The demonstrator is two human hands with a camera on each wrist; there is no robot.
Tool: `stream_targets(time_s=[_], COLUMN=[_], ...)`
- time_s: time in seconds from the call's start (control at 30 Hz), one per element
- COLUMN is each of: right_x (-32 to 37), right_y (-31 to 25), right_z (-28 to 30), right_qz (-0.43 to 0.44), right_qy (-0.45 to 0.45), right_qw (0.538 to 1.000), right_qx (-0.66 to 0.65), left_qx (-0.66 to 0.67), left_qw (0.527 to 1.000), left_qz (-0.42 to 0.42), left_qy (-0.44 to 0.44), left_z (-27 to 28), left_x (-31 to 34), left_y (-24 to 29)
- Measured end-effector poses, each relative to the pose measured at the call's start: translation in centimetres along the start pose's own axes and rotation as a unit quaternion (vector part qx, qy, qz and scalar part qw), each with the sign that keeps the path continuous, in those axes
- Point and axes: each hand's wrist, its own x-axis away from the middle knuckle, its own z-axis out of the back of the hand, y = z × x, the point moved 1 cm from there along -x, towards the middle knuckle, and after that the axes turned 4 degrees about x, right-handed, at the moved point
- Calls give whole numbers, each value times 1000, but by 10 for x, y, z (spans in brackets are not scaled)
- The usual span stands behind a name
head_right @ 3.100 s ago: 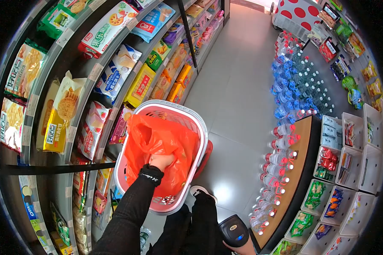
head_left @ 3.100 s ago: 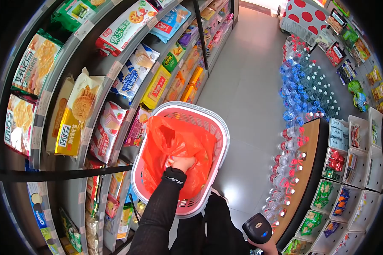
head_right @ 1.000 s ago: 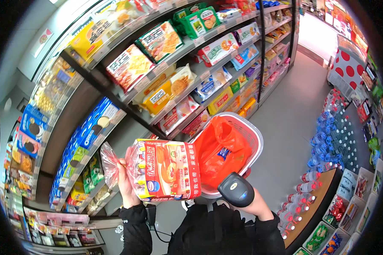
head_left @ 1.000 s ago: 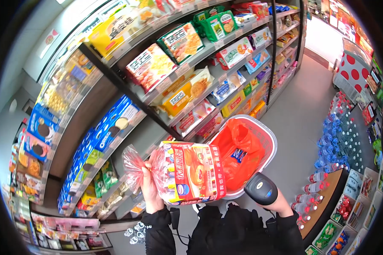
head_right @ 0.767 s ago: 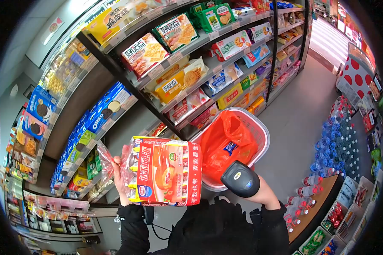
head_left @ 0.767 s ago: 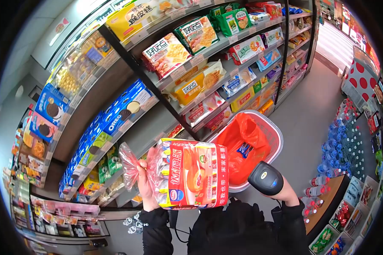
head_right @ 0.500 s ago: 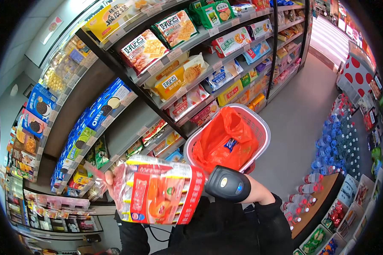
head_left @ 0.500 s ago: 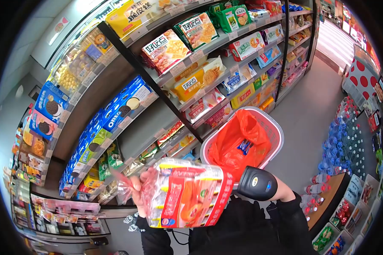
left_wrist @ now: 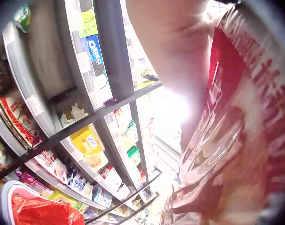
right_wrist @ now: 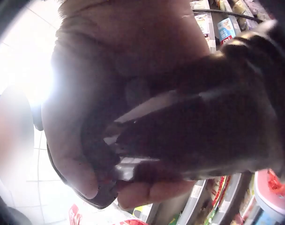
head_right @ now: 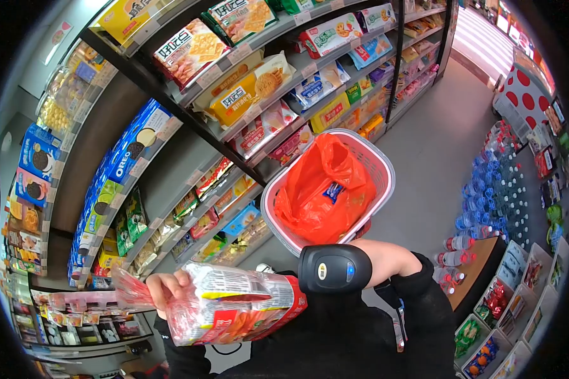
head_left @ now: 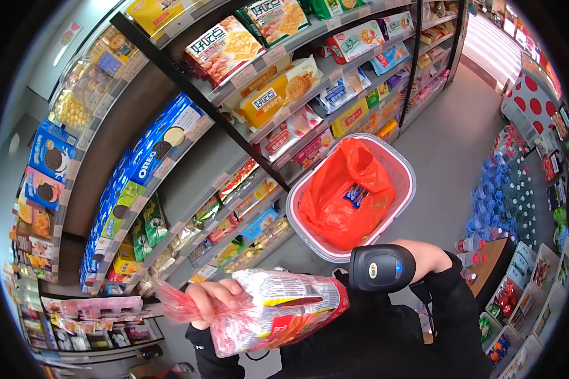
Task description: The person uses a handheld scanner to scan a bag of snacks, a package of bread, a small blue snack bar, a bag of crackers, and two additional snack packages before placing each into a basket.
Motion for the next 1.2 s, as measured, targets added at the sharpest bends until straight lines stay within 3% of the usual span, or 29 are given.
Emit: stream_targets(time_s=[0.1, 0.27, 0.37, 0.4, 0.47, 0.53, 0.6, 0.63, 0.7, 0.77, 0.83, 1.2], right_x=[-9, -28, -36, -40, -47, -56, -65, -69, -75, -76, -78, -79], right_y=[-4, -14, -7, -4, 0, -5, -14, -10, -9, -5, 12, 19], right_z=[-1, -2, -1, -2, -6, -10, -16, -19, -26, -30, -36, -52], right_qz=[-12, 13, 18, 20, -5, -12, -70, -9, -13, -53, -37, -17], right_qy=[-27, -46, -35, -42, 35, 42, 96, 121, 119, 104, 91, 32], right_qw=[1000, 999, 999, 999, 999, 999, 992, 993, 993, 992, 995, 999], right_qx=[-6, 0, -15, -13, -14, -4, -48, -2, -12, -55, -32, 32], left_qx=[50, 34, -27, -24, -82, -131, -147, -151, -98, -48, -36, -73], left_qw=[994, 994, 999, 995, 980, 969, 934, 930, 885, 877, 848, 808], left_qz=[63, 63, 17, 47, 61, 61, 64, 56, 20, -24, -85, -116], left_qy=[-75, -81, 32, 80, 172, 200, 320, 329, 455, 477, 522, 573], left_z=[5, 0, -1, 2, 2, 1, 0, 0, 5, 21, 35, 63], left_x=[1, 6, 16, 20, 24, 19, 22, 18, 8, 15, 20, 30], left_y=[1, 8, 12, 18, 25, 31, 34, 34, 32, 31, 27, 14])
